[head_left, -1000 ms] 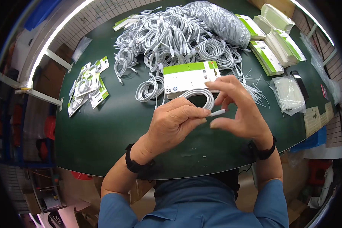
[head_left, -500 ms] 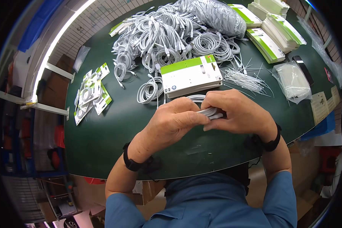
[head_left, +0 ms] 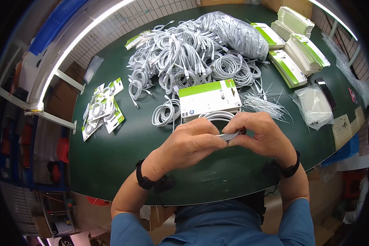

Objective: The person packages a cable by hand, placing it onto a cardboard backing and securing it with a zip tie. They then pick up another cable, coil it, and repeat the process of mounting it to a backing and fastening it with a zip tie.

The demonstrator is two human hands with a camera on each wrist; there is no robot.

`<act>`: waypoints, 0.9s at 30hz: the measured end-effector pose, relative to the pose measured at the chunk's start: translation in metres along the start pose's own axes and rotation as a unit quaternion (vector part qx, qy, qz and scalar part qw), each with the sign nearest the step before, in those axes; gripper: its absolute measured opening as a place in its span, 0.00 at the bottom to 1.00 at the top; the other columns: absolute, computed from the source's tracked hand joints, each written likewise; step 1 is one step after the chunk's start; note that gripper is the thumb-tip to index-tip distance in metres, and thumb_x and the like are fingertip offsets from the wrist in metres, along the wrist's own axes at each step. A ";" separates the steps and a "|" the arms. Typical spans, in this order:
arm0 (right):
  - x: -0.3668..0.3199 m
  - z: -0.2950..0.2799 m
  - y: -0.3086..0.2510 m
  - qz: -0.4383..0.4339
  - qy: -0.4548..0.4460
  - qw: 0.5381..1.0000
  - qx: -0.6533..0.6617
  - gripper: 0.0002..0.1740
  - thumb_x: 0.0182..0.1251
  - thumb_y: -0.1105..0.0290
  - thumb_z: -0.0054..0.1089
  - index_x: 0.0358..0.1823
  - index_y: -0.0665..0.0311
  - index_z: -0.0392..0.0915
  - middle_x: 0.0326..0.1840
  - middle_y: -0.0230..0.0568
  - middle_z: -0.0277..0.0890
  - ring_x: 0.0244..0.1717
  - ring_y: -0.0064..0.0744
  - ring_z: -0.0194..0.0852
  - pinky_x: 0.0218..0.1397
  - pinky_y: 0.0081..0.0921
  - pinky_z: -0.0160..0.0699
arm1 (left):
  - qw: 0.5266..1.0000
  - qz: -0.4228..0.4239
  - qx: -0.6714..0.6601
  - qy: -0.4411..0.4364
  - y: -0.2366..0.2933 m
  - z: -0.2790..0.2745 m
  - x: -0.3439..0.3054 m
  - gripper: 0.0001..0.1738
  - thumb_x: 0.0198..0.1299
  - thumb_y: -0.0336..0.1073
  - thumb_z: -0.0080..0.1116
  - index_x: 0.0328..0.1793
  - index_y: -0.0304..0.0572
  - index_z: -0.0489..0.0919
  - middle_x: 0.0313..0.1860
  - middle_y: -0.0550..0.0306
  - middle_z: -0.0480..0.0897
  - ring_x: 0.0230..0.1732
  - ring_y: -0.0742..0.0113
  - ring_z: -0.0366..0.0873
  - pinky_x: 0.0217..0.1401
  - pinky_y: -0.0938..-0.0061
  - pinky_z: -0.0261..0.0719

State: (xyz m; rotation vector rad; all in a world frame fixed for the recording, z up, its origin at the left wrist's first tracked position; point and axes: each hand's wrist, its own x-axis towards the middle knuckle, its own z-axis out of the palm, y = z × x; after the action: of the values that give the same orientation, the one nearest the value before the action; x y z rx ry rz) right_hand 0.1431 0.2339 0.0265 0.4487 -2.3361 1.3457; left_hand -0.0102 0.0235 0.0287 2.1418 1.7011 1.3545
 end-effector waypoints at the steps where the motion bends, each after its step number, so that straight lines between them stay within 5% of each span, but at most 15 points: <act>1: 0.001 0.001 0.002 -0.015 0.020 1.000 -0.009 0.18 0.61 0.77 0.79 0.53 0.63 0.86 0.42 0.44 0.88 0.40 0.43 0.90 0.44 0.34 0.88 | 1.000 -0.003 -0.007 0.006 -0.002 -0.001 0.003 0.16 0.56 0.22 0.78 0.50 0.46 0.92 0.39 0.56 0.87 0.38 0.60 0.85 0.40 0.67 0.82; 9: 0.001 0.001 0.007 -0.057 0.047 0.995 -0.073 0.20 0.59 0.77 0.80 0.53 0.62 0.86 0.45 0.44 0.87 0.41 0.47 0.91 0.44 0.36 0.89 | 0.999 0.044 0.025 0.003 -0.017 -0.003 0.015 0.14 0.53 0.24 0.80 0.45 0.46 0.92 0.39 0.57 0.87 0.38 0.60 0.84 0.40 0.67 0.81; 16: 0.002 0.003 0.011 -0.061 0.039 0.985 -0.155 0.21 0.60 0.75 0.80 0.54 0.60 0.85 0.44 0.41 0.87 0.39 0.46 0.90 0.41 0.37 0.90 | 0.998 -0.039 -0.043 0.008 -0.029 0.001 0.010 0.13 0.55 0.23 0.78 0.45 0.49 0.92 0.40 0.60 0.87 0.40 0.61 0.85 0.43 0.67 0.84; 27: -0.001 0.000 0.020 -0.038 0.068 0.996 -0.037 0.22 0.58 0.79 0.79 0.55 0.61 0.88 0.44 0.42 0.88 0.42 0.43 0.91 0.44 0.34 0.90 | 1.000 -0.002 -0.020 0.002 -0.033 0.003 0.019 0.15 0.51 0.23 0.79 0.44 0.49 0.91 0.40 0.61 0.88 0.41 0.60 0.86 0.45 0.67 0.84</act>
State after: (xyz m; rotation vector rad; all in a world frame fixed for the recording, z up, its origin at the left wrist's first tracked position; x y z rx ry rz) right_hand 0.1348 0.2440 0.0109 0.4046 -2.2274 1.2111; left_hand -0.0328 0.0529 0.0196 2.1149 1.6641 1.3803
